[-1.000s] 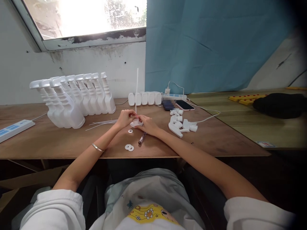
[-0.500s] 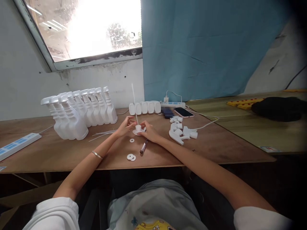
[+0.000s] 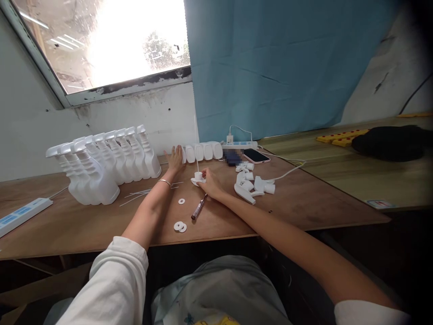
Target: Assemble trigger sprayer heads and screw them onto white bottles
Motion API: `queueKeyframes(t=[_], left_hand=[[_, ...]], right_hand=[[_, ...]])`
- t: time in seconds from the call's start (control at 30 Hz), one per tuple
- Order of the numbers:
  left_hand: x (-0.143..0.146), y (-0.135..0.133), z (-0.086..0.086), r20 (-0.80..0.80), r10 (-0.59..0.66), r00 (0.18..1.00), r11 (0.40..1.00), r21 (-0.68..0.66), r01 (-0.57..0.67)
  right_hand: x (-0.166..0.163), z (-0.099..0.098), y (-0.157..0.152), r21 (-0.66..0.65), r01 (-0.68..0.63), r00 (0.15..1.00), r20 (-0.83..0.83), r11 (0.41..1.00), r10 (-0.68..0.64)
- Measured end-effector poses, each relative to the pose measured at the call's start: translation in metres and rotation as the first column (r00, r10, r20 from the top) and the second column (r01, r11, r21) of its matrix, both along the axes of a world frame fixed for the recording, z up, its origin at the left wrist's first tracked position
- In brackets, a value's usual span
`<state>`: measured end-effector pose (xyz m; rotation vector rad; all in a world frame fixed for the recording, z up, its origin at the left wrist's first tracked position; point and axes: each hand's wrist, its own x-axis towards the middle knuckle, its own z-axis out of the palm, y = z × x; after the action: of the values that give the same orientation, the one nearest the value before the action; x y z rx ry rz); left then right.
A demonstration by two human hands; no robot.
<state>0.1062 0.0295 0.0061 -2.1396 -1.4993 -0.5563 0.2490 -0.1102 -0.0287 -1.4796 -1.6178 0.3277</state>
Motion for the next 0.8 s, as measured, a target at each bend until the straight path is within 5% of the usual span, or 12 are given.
queueKeyframes(t=[0.2,0.33,0.4,0.5,0.6,0.7,0.8], left_hand=[[-0.026,-0.011,0.010,0.200,0.043,0.979,0.999,-0.006,-0.043],[-0.062,-0.041,0.040,0.526,-0.155,0.836,0.979,0.195,0.059],[-0.081,-0.060,0.056,0.704,-0.263,0.660,0.947,0.321,0.035],[-0.110,-0.082,0.071,0.898,-0.392,0.201,0.920,0.388,0.060],[-0.134,-0.093,0.074,0.909,-0.371,-0.191,0.914,0.394,0.098],[-0.147,-0.097,0.068,0.885,-0.285,-0.369,0.944,0.325,0.051],[-0.152,-0.099,0.060,0.877,-0.205,-0.434,0.970,0.241,0.029]], right_hand=[[0.004,0.010,-0.003,0.054,0.100,0.979,-0.186,0.994,-0.088],[0.008,0.014,0.002,0.173,0.114,0.926,-0.374,0.978,-0.041],[0.010,0.016,0.006,0.231,0.119,0.876,-0.483,0.966,0.007],[0.017,0.017,0.012,0.308,0.178,0.781,-0.622,0.935,0.057],[0.026,0.017,0.018,0.327,0.238,0.734,-0.677,0.914,0.052],[0.034,0.015,0.022,0.336,0.213,0.750,-0.658,0.918,0.067],[0.039,0.014,0.025,0.304,0.232,0.771,-0.637,0.924,0.016]])
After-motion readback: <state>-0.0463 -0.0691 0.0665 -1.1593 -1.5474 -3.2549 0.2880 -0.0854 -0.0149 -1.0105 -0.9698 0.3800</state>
